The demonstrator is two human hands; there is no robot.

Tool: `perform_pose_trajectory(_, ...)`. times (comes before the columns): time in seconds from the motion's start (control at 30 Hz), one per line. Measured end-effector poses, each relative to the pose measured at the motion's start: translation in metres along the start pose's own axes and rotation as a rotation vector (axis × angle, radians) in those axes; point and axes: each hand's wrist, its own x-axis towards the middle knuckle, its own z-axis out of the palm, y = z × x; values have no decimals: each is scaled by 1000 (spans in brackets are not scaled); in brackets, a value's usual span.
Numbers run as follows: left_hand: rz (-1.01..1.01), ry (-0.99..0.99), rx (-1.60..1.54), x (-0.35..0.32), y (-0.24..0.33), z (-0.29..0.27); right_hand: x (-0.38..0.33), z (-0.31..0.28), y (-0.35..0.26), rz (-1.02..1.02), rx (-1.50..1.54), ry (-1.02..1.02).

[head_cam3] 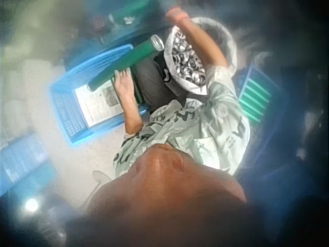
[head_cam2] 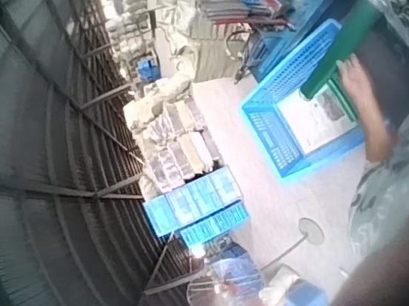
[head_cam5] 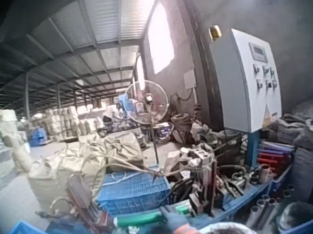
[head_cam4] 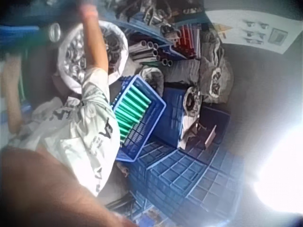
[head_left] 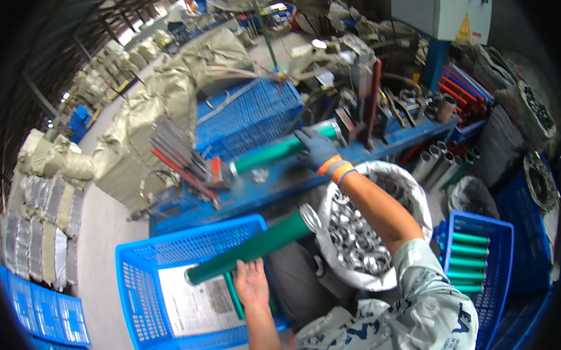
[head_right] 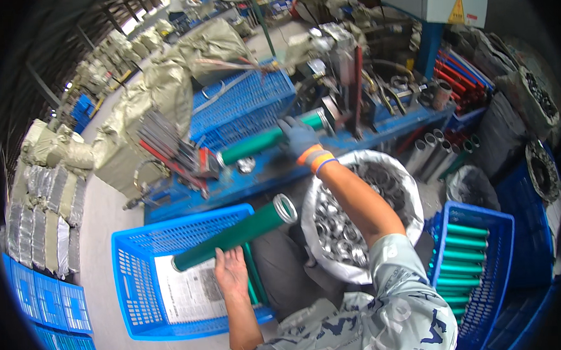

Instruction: The recorder fits metal rings onto green metal pipes and organizes them into a blue crate.

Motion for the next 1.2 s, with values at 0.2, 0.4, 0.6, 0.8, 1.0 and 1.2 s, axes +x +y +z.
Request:
perform_pose_trajectory(0.2, -46, -20, 32, 11, -17, 21, 34, 17, 86, 20, -509, -49)
perform_pose_trajectory(0.4, -72, 6, 75, 61, -29, 6, -31, -80, -13, 51, 147, 70)
perform_pose_trajectory(0.6, -278, -140, 77, 181, -179, 111, -278, -193, 63, 562, 637, 640)
perform_pose_trajectory(0.8, -240, 57, 130, 341, -236, 135, -433, -250, -10, 755, 686, 735)
perform_pose_trajectory(1.0, -319, 191, 195, 368, -266, 124, -483, -265, -53, 813, 634, 841)
perform_pose_trajectory(1.2, -365, 197, 225, 373, -255, 110, -464, -255, -45, 838, 673, 796)
